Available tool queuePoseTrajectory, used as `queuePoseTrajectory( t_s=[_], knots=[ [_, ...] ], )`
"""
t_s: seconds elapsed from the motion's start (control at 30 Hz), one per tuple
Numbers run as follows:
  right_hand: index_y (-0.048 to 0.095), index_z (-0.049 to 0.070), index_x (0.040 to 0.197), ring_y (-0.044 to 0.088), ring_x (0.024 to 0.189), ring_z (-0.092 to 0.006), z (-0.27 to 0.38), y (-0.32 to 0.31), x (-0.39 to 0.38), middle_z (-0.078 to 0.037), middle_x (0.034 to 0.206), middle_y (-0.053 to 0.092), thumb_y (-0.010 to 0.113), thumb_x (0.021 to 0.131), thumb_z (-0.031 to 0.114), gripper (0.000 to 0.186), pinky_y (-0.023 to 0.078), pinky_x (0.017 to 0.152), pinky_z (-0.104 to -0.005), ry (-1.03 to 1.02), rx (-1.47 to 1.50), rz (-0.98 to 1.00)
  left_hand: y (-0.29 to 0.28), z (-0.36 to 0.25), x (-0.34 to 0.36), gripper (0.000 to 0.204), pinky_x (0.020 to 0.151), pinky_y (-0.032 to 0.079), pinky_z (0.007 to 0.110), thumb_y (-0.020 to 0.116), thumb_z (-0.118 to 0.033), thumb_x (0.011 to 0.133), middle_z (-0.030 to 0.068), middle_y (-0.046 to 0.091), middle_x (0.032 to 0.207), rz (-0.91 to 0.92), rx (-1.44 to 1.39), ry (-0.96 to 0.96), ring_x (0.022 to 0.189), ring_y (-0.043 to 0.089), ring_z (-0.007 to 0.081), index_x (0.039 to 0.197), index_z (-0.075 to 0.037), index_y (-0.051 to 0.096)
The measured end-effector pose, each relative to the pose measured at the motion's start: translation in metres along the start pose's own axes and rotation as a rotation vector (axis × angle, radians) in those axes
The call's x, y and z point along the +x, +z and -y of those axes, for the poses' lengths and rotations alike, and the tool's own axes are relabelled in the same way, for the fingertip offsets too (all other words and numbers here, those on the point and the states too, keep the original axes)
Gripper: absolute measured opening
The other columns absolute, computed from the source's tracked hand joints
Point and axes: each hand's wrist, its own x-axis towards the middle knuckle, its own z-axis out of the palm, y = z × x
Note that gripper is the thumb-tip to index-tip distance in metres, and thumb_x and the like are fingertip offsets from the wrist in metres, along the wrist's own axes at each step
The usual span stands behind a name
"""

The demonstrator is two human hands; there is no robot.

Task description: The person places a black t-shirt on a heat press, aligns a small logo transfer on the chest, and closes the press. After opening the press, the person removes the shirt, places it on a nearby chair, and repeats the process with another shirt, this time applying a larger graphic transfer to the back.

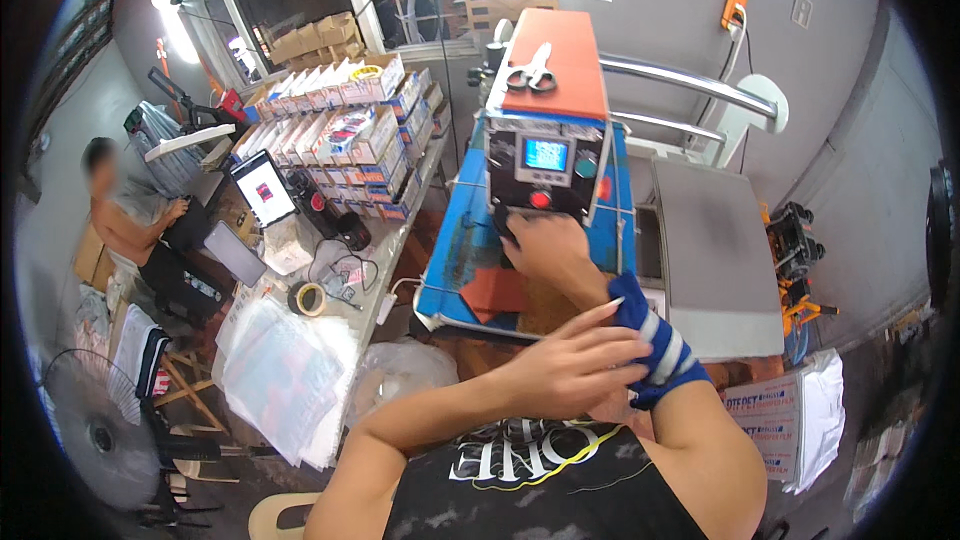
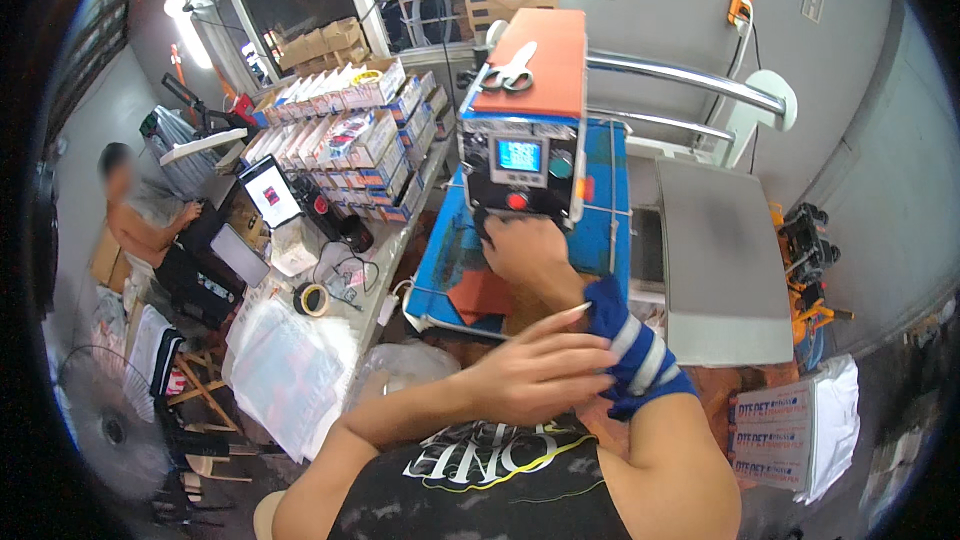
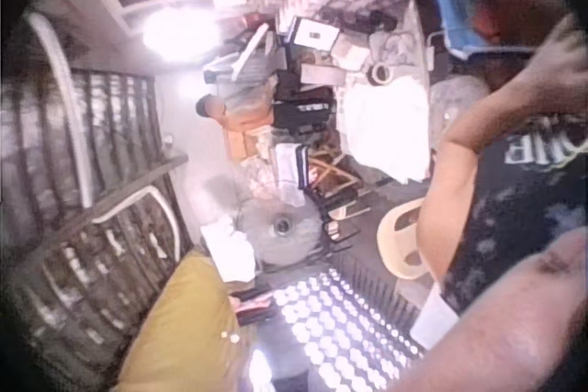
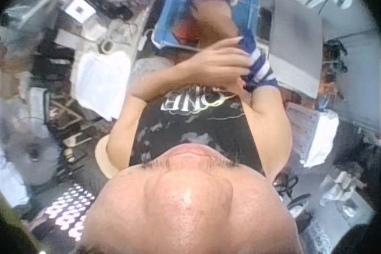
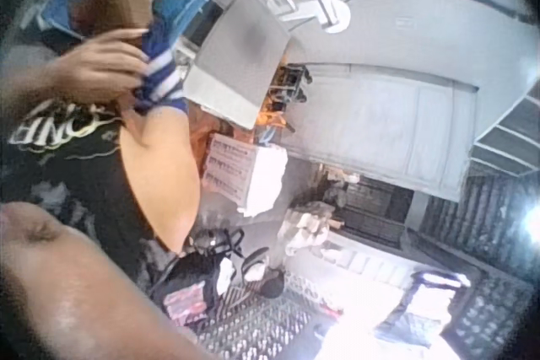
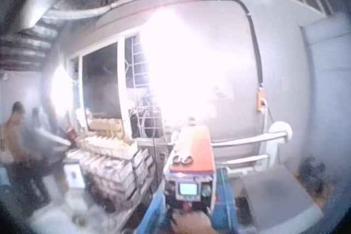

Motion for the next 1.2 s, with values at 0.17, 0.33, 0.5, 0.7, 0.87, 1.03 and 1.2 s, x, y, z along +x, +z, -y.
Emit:
queuePoseTrajectory(
  t_s=[0.17,0.33,0.5,0.7,0.87,1.03,1.2],
  knots=[
    [0.071,0.012,0.088,0.073,0.068,-0.0321,-0.027,-0.021,-0.033,-0.013,0.071,0.072,0.065,0.092,0.056,0.044,0.058,0.062,-0.0451,0.056,-0.086,-0.078,-0.104,0.061,-0.113,0.017,0.088,0.054,0.042,0.069,-0.005,0.088,0.0145,0.072,0.108,-0.424,0.215,-0.584,0.099,0.069,0.0321,0.104,-0.005,0.074],
    [0.069,0.010,0.071,0.069,0.063,-0.0332,-0.065,-0.034,-0.067,-0.012,0.066,0.067,0.073,0.086,0.055,0.048,0.053,0.058,-0.0464,0.064,-0.174,-0.243,-0.127,0.113,-0.325,0.015,0.080,0.054,0.035,0.065,-0.012,0.098,0.0115,0.073,0.091,-0.355,0.395,-1.209,0.084,0.070,0.0274,0.101,-0.001,0.074],
    [0.074,0.001,0.082,0.066,0.070,-0.0436,-0.088,-0.068,-0.098,-0.022,0.076,0.068,0.081,0.083,0.037,0.037,0.050,0.060,-0.0478,0.269,-0.091,-0.218,-0.072,0.161,-0.444,0.037,0.076,0.053,0.029,0.064,-0.036,0.104,0.0045,0.073,0.102,-0.554,-0.275,-1.634,0.081,0.067,0.0154,0.115,-0.001,0.072],
    [0.076,0.006,0.083,0.069,0.088,-0.0389,-0.182,-0.064,-0.159,-0.019,0.087,0.072,0.068,0.089,0.059,0.053,0.051,0.082,-0.0483,0.626,-0.366,-0.226,-0.020,0.207,-0.410,0.051,0.075,0.050,0.025,0.058,-0.047,0.105,0.0015,0.071,0.105,-0.643,-0.982,-1.638,0.088,0.064,0.0105,0.125,-0.001,0.068],
    [0.079,0.010,0.105,0.065,0.113,-0.0400,-0.230,-0.061,-0.189,-0.020,0.113,0.074,0.067,0.091,0.055,0.049,0.047,0.102,-0.0488,0.872,-0.405,-0.343,-0.019,0.207,-0.412,0.029,0.081,0.050,0.028,0.067,-0.027,0.102,0.0033,0.072,0.098,-0.628,-0.776,-1.530,0.084,0.065,0.0139,0.112,0.000,0.072],
    [0.072,0.005,0.122,0.060,0.121,-0.0398,-0.245,-0.072,-0.208,-0.021,0.131,0.066,0.070,0.092,0.044,0.049,0.044,0.107,-0.0473,1.054,-0.450,-0.351,-0.041,0.196,-0.407,0.024,0.069,0.047,0.027,0.071,-0.026,0.099,-0.0005,0.068,0.085,-0.529,-0.774,-1.627,0.073,0.059,0.0089,0.105,-0.003,0.073],
    [0.072,0.005,0.075,0.068,0.067,-0.0314,-0.059,0.019,-0.211,-0.016,0.071,0.067,0.070,0.094,0.021,0.025,0.054,0.066,-0.0416,0.827,0.148,-0.449,-0.078,0.155,-0.400,0.016,0.061,0.044,0.023,0.075,-0.024,0.096,-0.0045,0.063,0.077,-0.423,-0.671,-1.702,0.070,0.056,0.0068,0.096,-0.008,0.072]
  ],
)
